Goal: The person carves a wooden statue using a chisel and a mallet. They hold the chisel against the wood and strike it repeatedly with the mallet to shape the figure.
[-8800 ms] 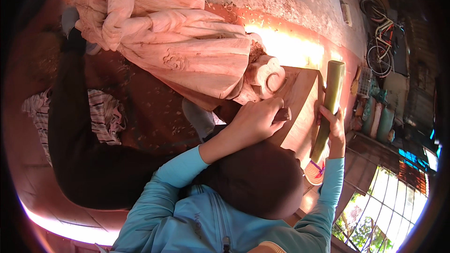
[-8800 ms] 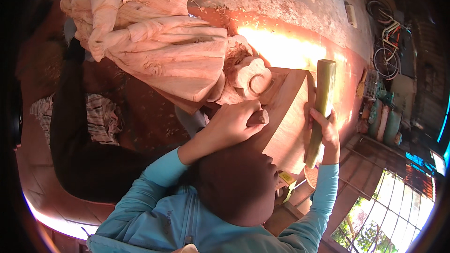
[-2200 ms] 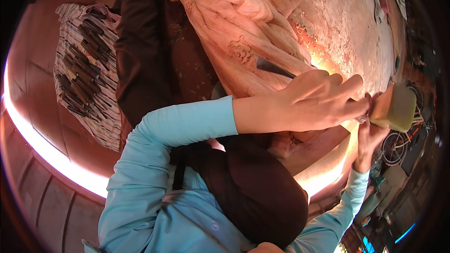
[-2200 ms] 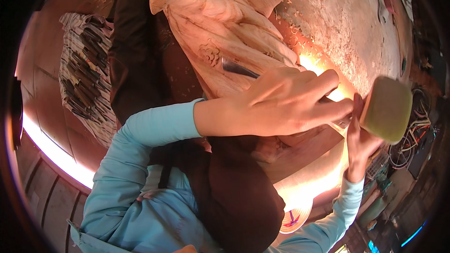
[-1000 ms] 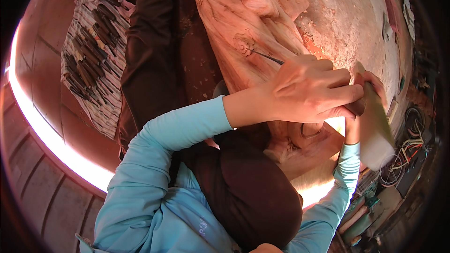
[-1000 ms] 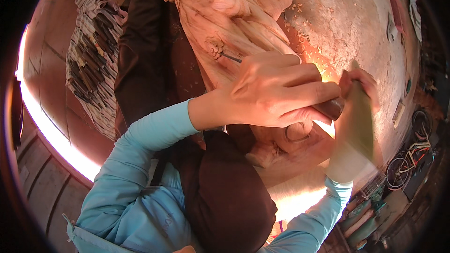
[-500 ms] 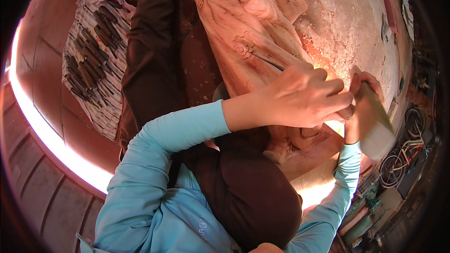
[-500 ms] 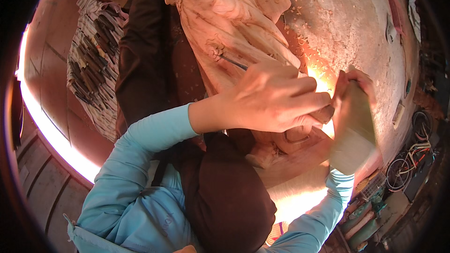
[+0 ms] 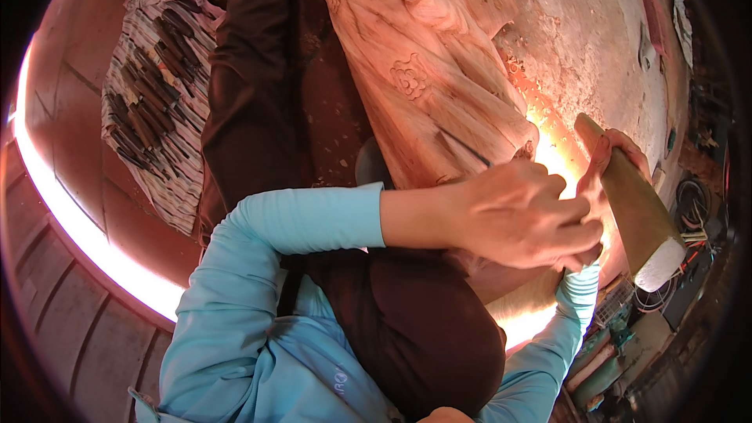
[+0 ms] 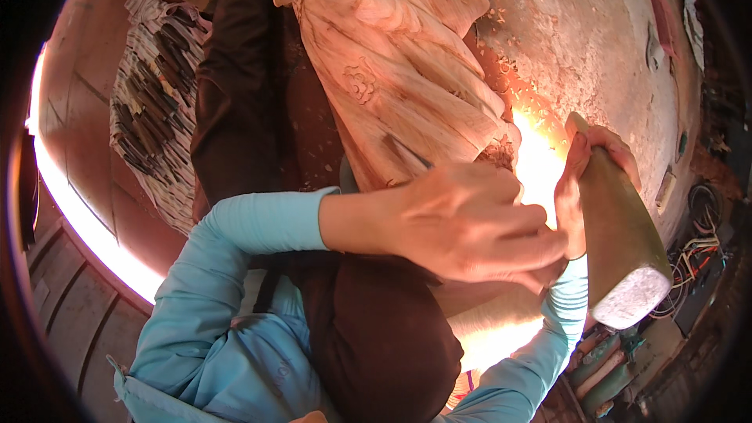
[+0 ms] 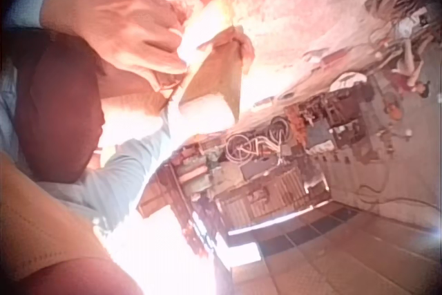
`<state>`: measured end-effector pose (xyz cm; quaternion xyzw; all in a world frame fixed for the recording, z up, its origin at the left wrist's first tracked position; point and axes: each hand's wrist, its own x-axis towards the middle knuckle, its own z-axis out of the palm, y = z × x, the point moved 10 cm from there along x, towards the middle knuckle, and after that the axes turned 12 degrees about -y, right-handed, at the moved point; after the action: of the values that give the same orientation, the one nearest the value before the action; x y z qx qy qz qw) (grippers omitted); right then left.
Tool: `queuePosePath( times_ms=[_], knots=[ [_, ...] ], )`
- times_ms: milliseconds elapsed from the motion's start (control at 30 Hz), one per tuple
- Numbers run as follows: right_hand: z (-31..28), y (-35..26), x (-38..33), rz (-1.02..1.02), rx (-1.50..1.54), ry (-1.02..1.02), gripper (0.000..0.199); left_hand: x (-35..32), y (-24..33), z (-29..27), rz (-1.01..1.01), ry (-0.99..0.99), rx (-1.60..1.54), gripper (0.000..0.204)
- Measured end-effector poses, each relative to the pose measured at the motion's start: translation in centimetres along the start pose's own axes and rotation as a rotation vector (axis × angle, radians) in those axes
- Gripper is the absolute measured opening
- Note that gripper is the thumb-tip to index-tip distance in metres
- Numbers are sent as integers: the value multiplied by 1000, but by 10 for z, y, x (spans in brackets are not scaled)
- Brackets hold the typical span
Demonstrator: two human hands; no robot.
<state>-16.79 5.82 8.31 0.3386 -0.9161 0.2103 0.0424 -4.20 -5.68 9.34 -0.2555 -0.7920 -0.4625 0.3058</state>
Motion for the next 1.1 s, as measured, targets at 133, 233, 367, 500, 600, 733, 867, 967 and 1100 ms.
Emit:
queuePosePath(
  times_ms=[133,233,367,500,600,733,867,967,1100],
  knots=[
    [6,66,-12,222,334,56,16,12,-22,-7,-98,-23,7,44],
    [17,41,-1,175,898,22,15,16,-27,-11,-102,48,23,45],
    [28,90,-16,329,1016,-15,21,15,-21,-10,-54,83,95,43],
    [7,20,-7,-114,583,130,33,13,-30,-4,-94,-36,176,36],
    [4,-1,-7,-215,471,116,41,17,-50,-7,-186,16,98,34],
    [-1,17,-11,-106,333,160,45,24,-63,-17,-279,93,84,37],
    [2,16,-8,-87,406,163,37,22,-70,-23,-338,161,72,37],
    [3,13,-5,-75,474,180,33,20,-74,-25,-350,184,93,37],
    [0,17,-5,-12,389,188,34,20,-77,-28,-359,213,60,37]
  ],
)
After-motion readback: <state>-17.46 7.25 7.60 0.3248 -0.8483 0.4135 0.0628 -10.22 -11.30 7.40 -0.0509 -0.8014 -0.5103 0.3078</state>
